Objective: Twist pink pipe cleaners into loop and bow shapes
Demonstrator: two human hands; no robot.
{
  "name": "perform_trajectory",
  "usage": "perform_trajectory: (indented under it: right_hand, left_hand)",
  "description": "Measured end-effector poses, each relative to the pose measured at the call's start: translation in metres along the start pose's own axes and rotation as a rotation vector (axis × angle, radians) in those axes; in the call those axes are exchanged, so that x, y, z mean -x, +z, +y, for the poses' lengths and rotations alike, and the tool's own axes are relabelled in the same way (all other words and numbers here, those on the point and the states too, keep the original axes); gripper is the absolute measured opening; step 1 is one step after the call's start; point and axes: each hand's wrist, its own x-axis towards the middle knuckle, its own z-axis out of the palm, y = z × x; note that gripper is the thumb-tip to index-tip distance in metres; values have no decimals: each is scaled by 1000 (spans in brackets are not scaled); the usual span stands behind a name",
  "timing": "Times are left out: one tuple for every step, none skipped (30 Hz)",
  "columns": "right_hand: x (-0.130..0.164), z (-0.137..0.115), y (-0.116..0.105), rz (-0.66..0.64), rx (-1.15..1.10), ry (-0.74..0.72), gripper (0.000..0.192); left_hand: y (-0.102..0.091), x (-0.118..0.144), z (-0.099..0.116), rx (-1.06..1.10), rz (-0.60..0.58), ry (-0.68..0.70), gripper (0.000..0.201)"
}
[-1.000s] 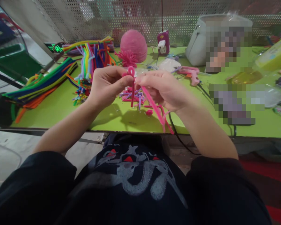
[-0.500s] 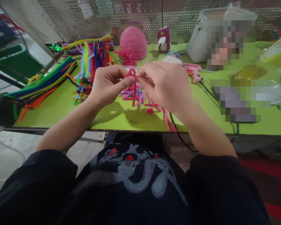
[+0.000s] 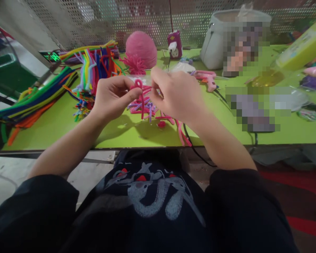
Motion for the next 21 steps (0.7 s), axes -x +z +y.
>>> perform_trajectory:
  right_hand:
    - [-1,-1,1,-7,-36,5,9]
    - [-1,-1,3,-15,-84,12,14]
    - [-1,-1,4,-19,-145,24,19]
    - [-1,-1,5,-20,-223,38,23]
    - [0,-1,6,-22,-319,52,27]
    - [0,0,7,-25,-432,69,30]
    - [1,0,7,-34,-557,90,32]
    - [1,0,7,-50,-685,115,33]
    - [2,0,7,-64,-803,146,34]
    - [1,-1,7,-74,-902,181,36]
    - [0,-1,7,-74,-980,218,37]
    - [-1,-1,8,-74,-1038,256,38]
    - [-2,-1,9,-81,-1085,290,37]
    - [-4,0,10,-102,-1128,319,35]
    - [-5,0,11,-135,-1168,342,34]
    - [-7,1,12,-176,-1204,359,32]
    - [-7,1,14,-212,-1231,371,31]
    - [-8,2,15,-237,-1248,380,31]
    - [-8,2,16,-249,-1252,387,31]
    - [-7,2,17,-252,-1248,396,31]
    - [-7,1,17,-248,-1243,405,32]
  left_hand:
    - [0,0,0,-15,10,-1,54]
    - [0,1,1,-30,15,-3,54]
    - [1,1,2,-41,14,-9,54]
    - [1,1,3,-46,12,-13,54]
    - [1,1,5,-47,8,-20,55]
    - [1,1,6,-45,6,-27,56]
    - [1,1,8,-44,2,-38,56]
    - [1,1,9,-41,-3,-47,57]
    - [1,1,10,-34,-3,-56,57]
    - [2,1,11,-22,2,-67,57]
    - [3,1,11,-5,13,-76,58]
    - [4,1,11,14,27,-85,57]
    - [5,1,10,29,43,-93,57]
    - [6,2,9,41,58,-97,56]
    - [7,2,7,48,63,-100,55]
    - [8,3,5,52,57,-103,53]
    - [9,3,3,52,44,-105,53]
    - [10,4,1,47,30,-102,53]
    - [10,5,-1,31,18,-94,52]
    - [9,5,-2,-4,16,-80,49]
    - [8,6,-2,-59,35,-53,47]
